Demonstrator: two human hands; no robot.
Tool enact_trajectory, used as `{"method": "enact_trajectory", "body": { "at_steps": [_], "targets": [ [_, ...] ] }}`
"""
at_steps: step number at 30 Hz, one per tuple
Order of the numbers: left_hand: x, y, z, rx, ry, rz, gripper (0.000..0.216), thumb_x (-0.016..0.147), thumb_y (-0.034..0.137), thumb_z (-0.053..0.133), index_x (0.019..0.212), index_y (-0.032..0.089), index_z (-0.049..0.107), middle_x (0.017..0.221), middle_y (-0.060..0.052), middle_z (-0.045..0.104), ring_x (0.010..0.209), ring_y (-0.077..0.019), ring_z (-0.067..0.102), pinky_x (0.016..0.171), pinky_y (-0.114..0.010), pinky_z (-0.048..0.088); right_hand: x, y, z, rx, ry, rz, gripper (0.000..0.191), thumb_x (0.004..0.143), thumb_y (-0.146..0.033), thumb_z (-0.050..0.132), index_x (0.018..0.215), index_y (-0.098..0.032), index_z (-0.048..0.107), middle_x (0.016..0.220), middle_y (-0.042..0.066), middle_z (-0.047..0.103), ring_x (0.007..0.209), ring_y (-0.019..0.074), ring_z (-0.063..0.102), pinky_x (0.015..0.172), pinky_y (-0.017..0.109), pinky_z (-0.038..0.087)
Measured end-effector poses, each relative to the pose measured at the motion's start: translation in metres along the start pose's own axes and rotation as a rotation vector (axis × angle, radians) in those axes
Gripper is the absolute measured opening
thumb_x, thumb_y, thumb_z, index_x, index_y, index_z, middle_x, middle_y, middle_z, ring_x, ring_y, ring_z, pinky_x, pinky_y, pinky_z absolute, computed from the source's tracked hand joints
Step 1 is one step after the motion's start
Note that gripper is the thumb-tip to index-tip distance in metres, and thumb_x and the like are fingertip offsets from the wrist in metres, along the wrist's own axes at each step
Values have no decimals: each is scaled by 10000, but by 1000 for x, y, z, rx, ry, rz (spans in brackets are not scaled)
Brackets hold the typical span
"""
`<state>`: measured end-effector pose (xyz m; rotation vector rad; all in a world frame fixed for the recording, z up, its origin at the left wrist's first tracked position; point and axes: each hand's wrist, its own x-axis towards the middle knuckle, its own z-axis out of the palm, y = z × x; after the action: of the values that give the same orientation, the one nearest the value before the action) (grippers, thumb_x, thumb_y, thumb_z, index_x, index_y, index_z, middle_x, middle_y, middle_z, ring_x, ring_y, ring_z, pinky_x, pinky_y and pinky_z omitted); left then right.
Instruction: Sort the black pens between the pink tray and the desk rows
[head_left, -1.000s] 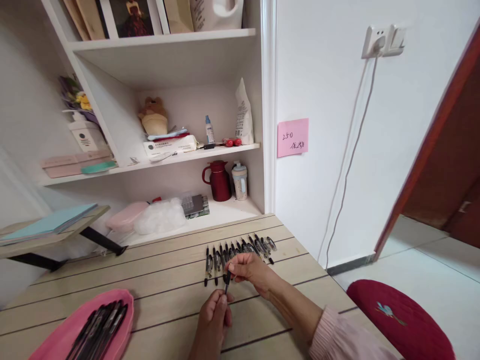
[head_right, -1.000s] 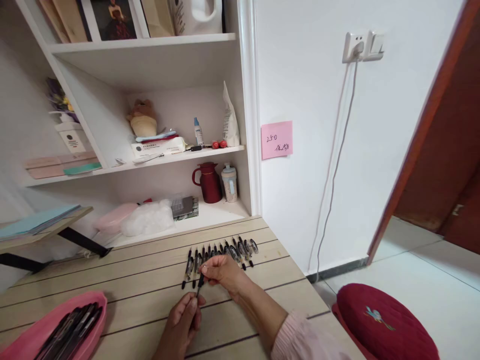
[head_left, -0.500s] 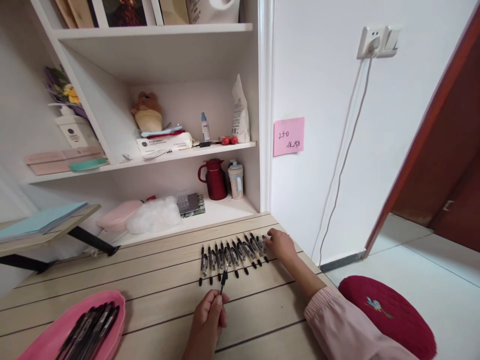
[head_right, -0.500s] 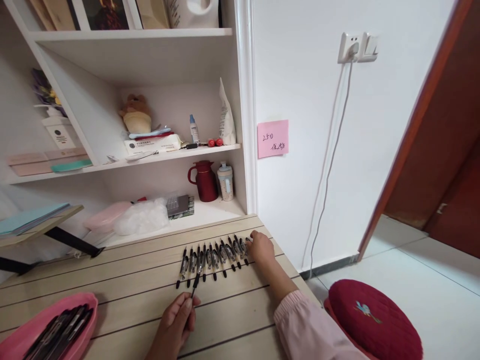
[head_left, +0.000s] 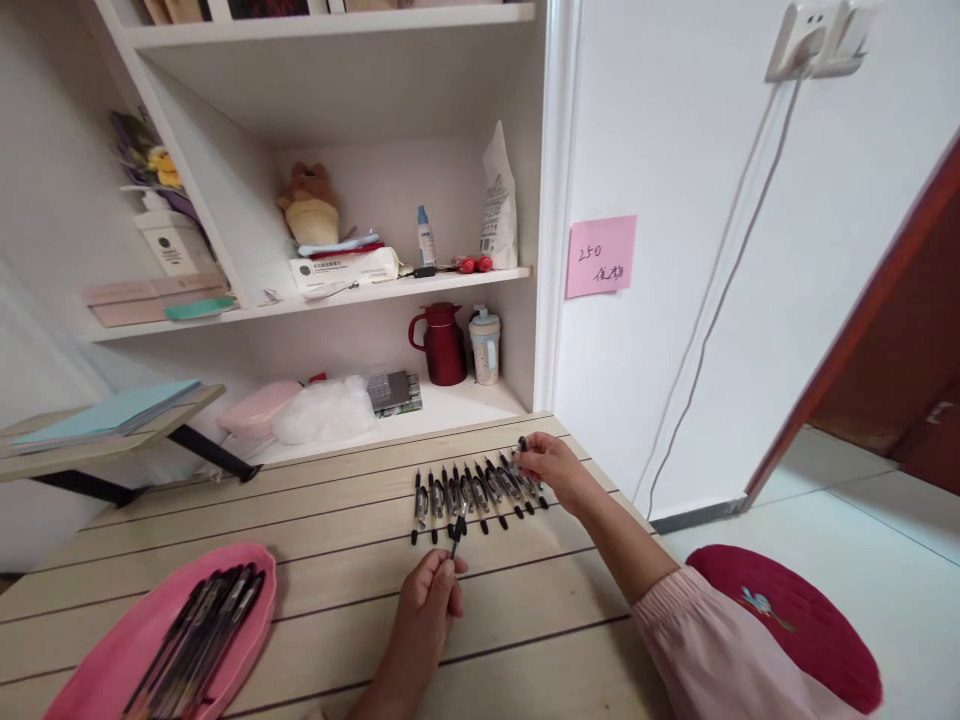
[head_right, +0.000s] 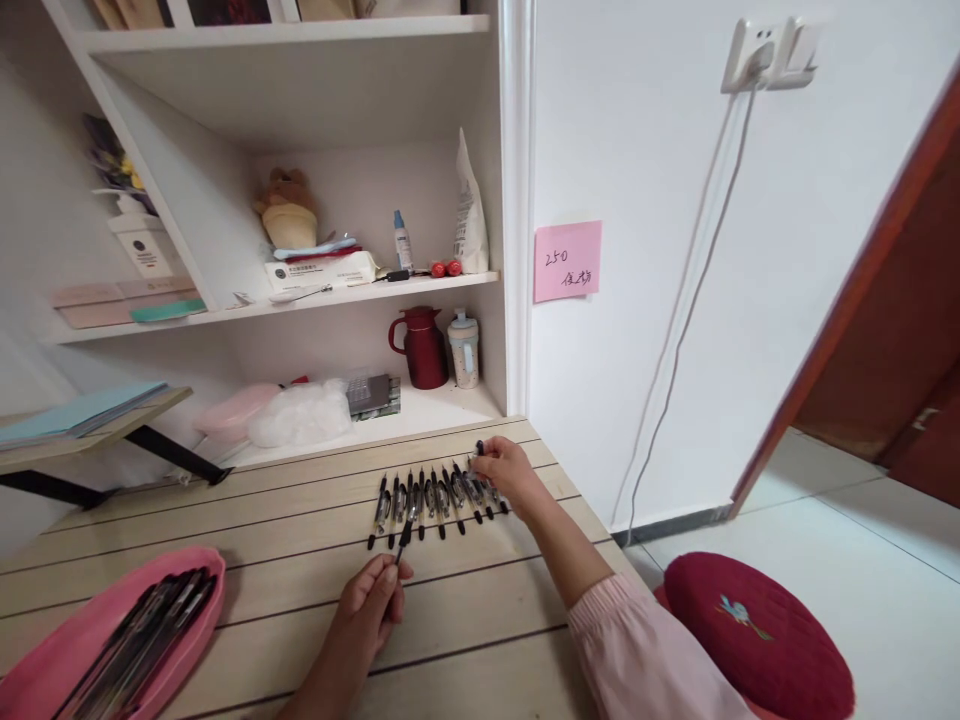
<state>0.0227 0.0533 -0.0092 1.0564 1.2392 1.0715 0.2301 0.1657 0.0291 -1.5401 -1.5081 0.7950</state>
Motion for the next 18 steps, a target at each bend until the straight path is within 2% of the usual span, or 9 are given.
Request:
{"method": "enact_trajectory", "body": {
  "at_steps": [2, 5, 10, 18],
  "targets": [
    [2, 3, -2, 9, 8, -16, 391, 657, 539, 520, 780, 168, 521, 430, 81, 404, 317, -28, 203, 339, -157, 98, -12, -18, 16, 475, -146, -57, 232, 678, -305, 578, 868, -184, 523, 585, -44, 509, 531, 108, 524, 461, 209, 354],
    [7, 5, -4, 20, 27, 16, 369, 674, 518, 514, 776, 163, 526, 455, 75, 417, 340, -31, 228, 348, -155, 125, -28, -39, 36, 740, -230, -79, 264, 632, -317, 642, 836, -181, 544, 566, -59, 474, 517, 83, 502, 447, 188, 340],
    [14, 4, -5, 47, 37, 96, 348, 708, 484, 497, 786, 148, 544, 464, 65, 417, 391, -47, 277, 377, -154, 180, -34, -47, 48, 821, -226, -31, 258, 637, -359, 643, 792, -174, 553, 611, -44, 502, 516, 63, 486, 444, 175, 338],
    [12, 2, -4, 70, 9, 93, 330, 732, 464, 477, 819, 149, 528, 457, 73, 417, 351, -40, 243, 354, -160, 147, -43, -39, 61, 663, -449, -5, 200, 644, -330, 626, 718, -162, 547, 513, -60, 488, 451, 62, 451, 421, 175, 314]
  ]
}}
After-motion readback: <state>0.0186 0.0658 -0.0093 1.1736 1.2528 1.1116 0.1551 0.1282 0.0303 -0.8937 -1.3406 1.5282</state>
